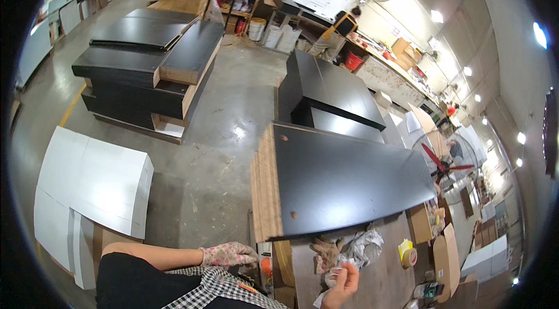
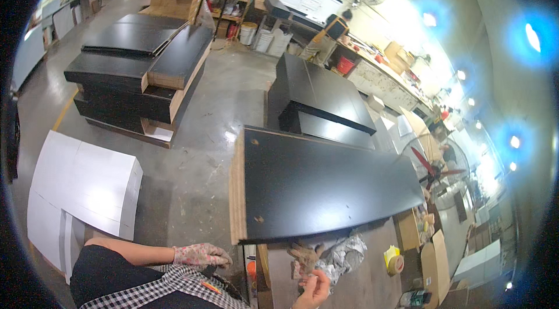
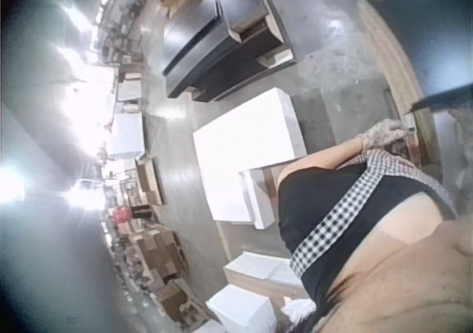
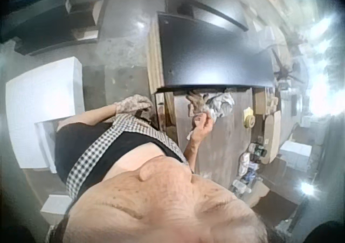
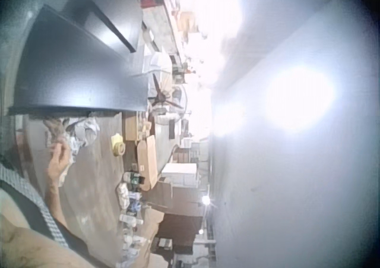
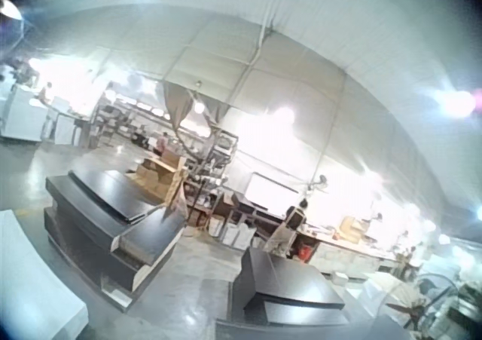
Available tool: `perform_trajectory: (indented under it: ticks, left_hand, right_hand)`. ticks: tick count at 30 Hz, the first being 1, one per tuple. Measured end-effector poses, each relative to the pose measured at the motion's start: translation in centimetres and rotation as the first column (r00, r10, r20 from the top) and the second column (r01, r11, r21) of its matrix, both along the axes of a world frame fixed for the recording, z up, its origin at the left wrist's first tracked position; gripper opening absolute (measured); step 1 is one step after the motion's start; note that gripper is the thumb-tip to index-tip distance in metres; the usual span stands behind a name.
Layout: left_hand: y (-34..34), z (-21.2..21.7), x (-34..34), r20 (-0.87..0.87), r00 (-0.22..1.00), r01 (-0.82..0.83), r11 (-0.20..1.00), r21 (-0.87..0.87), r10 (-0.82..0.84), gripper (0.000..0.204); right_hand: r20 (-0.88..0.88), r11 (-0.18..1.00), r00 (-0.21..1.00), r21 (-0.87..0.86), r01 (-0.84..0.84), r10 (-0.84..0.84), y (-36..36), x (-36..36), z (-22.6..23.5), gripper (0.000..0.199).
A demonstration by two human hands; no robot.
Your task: The person applies yellow circular stickers to the edge of a black curved panel, then lifts and repositions the panel with assistance from another worker.
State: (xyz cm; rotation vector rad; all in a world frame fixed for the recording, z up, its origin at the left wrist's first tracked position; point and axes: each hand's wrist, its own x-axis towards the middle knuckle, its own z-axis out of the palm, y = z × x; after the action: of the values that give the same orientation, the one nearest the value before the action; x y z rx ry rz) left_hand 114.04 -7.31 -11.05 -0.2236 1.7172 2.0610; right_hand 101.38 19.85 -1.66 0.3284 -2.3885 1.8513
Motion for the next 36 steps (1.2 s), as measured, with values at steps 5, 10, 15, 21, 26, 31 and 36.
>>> perform_trajectory:
  ticks: [5,10,15,21,26,31,36]
  left_hand:
    - [-7.1,-0.9,-0.1,-0.149,0.895,-0.437,0.895,-0.088,0.422,0.036]
    - [-12.7,0.3,-1.6,-0.614,0.603,-0.742,0.64,-0.198,0.509,0.027]
    - [-16.1,1.5,-4.8,-0.741,0.379,-0.837,0.546,-0.019,0.555,0.028]
    - [-17.9,3.3,-7.8,-0.778,0.287,-0.829,0.551,0.091,0.559,0.035]
    - [-18.7,4.7,-10.5,-0.822,0.304,-0.83,0.557,0.02,0.482,0.042]
    - [-18.4,5.8,-13.5,-0.814,0.313,-0.83,0.558,0.016,0.489,0.039]
    - [-20.2,6.6,-15.6,-0.88,0.357,-0.788,0.607,-0.103,0.314,0.037]
  right_hand:
    - [0.118,0.989,0.986,-0.075,0.13,-0.121,-8.5,1.1,3.3,0.037]
    - [0.142,0.963,0.968,-0.141,0.228,-0.208,-14.2,2.7,4.9,0.043]
    - [0.11,0.974,0.972,-0.075,0.214,-0.206,-14.7,1.7,3.4,0.044]
    - [0.128,0.967,0.959,0.025,0.252,-0.253,-15.1,0.8,1.9,0.039]
    - [0.156,0.961,0.979,-0.221,0.165,-0.132,-15.1,0.2,1.3,0.051]
    - [0.075,0.958,0.983,-0.224,0.181,-0.168,-12.2,-3.9,2.2,0.046]
    - [-0.139,0.997,0.987,0.023,0.08,-0.076,-10.8,-5.7,5.1,0.038]
